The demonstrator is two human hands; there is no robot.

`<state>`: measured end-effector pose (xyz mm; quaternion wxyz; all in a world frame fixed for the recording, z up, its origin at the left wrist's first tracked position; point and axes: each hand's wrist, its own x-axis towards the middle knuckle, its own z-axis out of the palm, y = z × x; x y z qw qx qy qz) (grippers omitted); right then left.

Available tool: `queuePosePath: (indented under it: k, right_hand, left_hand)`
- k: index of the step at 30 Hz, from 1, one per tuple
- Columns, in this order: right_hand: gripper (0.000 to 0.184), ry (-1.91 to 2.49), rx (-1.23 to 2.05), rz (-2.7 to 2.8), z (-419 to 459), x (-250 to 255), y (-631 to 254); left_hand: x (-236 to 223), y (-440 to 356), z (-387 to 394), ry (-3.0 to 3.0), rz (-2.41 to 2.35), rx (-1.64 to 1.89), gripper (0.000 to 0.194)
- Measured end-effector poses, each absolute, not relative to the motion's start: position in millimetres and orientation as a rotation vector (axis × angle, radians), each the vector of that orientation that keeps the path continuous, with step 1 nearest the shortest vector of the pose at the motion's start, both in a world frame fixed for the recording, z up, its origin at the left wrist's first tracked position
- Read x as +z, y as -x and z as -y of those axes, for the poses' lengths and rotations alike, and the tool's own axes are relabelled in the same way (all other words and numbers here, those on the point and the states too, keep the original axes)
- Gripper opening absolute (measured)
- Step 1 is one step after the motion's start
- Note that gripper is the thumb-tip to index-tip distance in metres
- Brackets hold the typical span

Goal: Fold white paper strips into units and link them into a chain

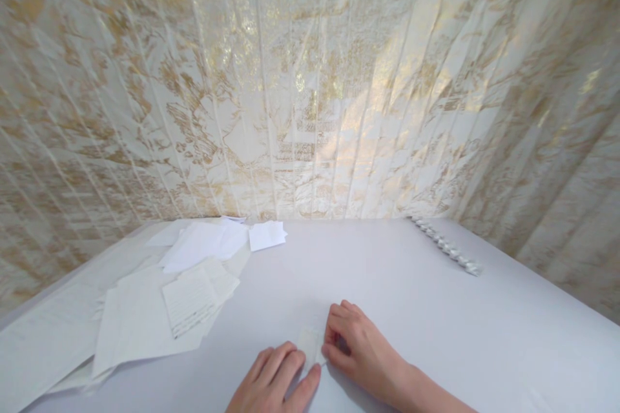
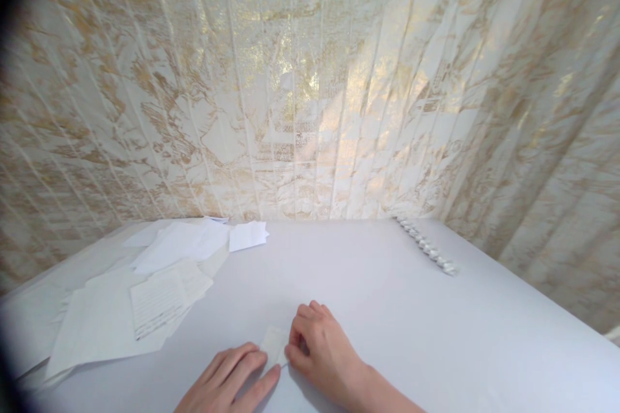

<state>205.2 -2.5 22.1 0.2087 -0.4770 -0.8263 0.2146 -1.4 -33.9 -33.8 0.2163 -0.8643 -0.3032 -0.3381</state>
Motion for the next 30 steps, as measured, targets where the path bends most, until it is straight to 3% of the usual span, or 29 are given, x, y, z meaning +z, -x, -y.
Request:
queuePosePath:
  k: [5,10,14,19,24,30]
  right_hand:
    - [0.016,1.365,0.579,2.323,1.0,23.9,-202.7]
    - [0.015,1.397,0.536,2.335,0.8,24.4,-201.8]
    - [0.014,1.418,0.524,2.345,1.6,23.8,-201.9]
    - [0.011,1.425,0.569,2.317,5.4,25.4,-201.7]
    - [0.022,1.439,0.666,2.225,11.6,25.8,-201.3]
    - [0.034,1.432,0.76,2.237,8.7,29.4,-203.3]
  left_hand:
    - [-55.7,-5.0,29.3,2.395,0.878,-1.003,0.051]
    - [-38.2,2.7,31.1,2.427,0.855,-0.919,0.057]
    - [-15.4,12.5,34.1,2.63,0.802,-0.527,0.048]
    - [-9.4,11.6,34.1,2.639,0.813,-0.505,0.045]
    - [-6.9,6.1,33.0,2.612,0.848,-0.56,0.027]
    - [-2.7,8.6,33.1,2.642,0.834,-0.608,0.039]
